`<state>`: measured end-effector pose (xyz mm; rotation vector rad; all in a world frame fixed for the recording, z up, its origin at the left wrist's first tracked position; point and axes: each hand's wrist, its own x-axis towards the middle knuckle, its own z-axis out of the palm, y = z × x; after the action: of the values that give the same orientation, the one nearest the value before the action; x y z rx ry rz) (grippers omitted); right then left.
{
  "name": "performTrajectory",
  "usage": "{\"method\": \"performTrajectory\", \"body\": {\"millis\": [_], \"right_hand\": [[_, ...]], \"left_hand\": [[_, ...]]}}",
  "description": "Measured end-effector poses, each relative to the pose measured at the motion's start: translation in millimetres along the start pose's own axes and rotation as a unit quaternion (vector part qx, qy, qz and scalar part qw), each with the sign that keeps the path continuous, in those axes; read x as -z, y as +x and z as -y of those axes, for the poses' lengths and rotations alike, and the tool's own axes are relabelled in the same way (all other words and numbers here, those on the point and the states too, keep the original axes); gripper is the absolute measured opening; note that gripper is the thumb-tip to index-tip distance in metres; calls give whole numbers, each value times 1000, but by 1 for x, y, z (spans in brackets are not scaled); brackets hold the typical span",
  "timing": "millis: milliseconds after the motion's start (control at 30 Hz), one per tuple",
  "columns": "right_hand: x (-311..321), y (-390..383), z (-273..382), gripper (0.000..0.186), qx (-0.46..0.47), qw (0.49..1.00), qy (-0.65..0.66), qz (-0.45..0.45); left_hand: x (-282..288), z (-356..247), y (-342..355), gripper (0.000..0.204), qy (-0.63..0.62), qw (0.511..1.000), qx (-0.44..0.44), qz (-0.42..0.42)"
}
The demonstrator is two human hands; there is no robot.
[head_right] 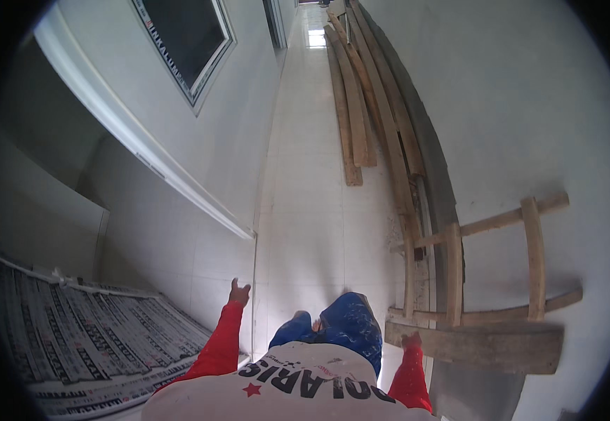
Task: The person covers a bucket with a white cloth, walks through a construction site, picks up a rag, and then prepares a paint tray by pouring paint from a bucket and loading a roller and brush.
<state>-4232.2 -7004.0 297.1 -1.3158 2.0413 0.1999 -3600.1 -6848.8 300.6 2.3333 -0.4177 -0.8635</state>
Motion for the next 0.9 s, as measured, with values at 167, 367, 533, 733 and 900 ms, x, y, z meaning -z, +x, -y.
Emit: {"method": "performTrajectory", "body": {"millis": [167, 367, 533, 733, 900], "right_hand": [[-10, 79, 55, 48, -276, 944, -39, 178], [68, 348, 329, 32, 45, 995, -91, -19], [165, 383, 819, 57, 277, 958, 71, 5], [252, 463, 1017, 47, 282, 882, 378, 15], [157, 496, 1016, 53, 74, 974, 216, -6]], "left_hand": [[-3, -193, 159, 77, -20, 991, -126, -51], [-57, -322, 304, 86, 41, 998, -6, 48], [33, -267, 370, 89, 107, 967, 215, -84], [12, -441, 577, 91, 207, 945, 227, 115], [44, -599, 867, 93, 266, 961, -20, 72]]}}
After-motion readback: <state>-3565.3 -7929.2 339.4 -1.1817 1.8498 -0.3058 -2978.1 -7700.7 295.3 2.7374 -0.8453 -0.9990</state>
